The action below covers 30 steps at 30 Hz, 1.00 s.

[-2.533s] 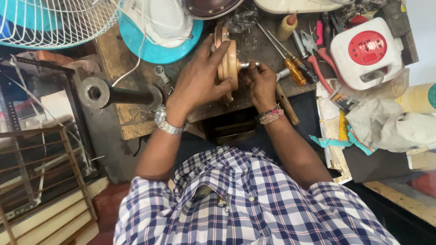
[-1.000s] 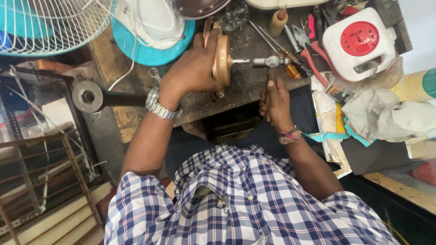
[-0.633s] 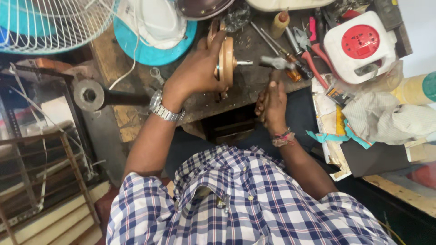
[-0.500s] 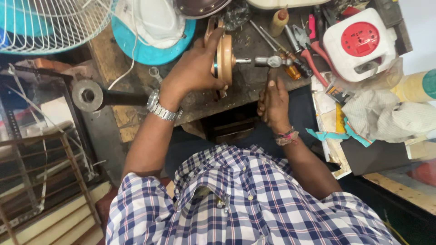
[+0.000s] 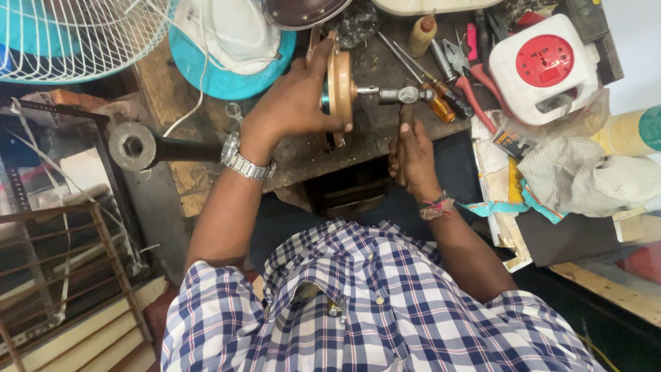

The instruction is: The person disassembles a small electric motor on a workbench, removing the end cap and rotor. They then use a screwdriver and pliers to adjust or clean the stator windings.

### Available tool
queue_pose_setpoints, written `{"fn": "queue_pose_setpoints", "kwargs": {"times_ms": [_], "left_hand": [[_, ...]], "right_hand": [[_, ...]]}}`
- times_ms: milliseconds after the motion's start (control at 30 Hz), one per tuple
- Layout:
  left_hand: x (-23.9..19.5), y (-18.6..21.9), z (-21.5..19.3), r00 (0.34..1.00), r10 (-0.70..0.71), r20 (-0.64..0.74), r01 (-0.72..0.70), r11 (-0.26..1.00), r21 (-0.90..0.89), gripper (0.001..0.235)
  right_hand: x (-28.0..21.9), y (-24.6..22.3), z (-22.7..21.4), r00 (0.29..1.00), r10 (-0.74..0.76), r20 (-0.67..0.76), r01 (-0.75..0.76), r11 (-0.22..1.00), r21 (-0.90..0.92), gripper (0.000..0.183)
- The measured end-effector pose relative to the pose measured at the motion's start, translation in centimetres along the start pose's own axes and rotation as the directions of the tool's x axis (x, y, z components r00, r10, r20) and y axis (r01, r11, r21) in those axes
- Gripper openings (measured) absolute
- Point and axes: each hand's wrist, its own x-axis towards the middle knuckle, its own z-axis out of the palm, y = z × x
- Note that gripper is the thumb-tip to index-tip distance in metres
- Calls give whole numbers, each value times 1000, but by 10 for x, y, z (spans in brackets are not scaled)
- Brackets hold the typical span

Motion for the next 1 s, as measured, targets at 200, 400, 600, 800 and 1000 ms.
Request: {"fn": "queue_pose_setpoints", "kwargs": {"times_ms": [200,400,600,800,1000], "left_hand": [[-4,-6,0,997,-73,38,75,995,-59,128],[1,1,6,984,-157,-84,149,984,-94,94],[0,19,7,953,-267,-144,281,956,85,78],[-10,9,20,928,-304,-216,292,952,-90,70],[-18,-23,27,893,-194,-407,72,952,-297,55]], "right_hand": [[-20,-3,-36,796,-580,171,444,368,-817,56],[-35,-17,-59,747,-594,297,237,-178,-955,46],[-17,-11,-12,880,-455,140,411,578,-706,39],[64,28,38,929,304,212,-359,883,303,55],[77,38,35,885,279,373,-413,842,347,52]]}}
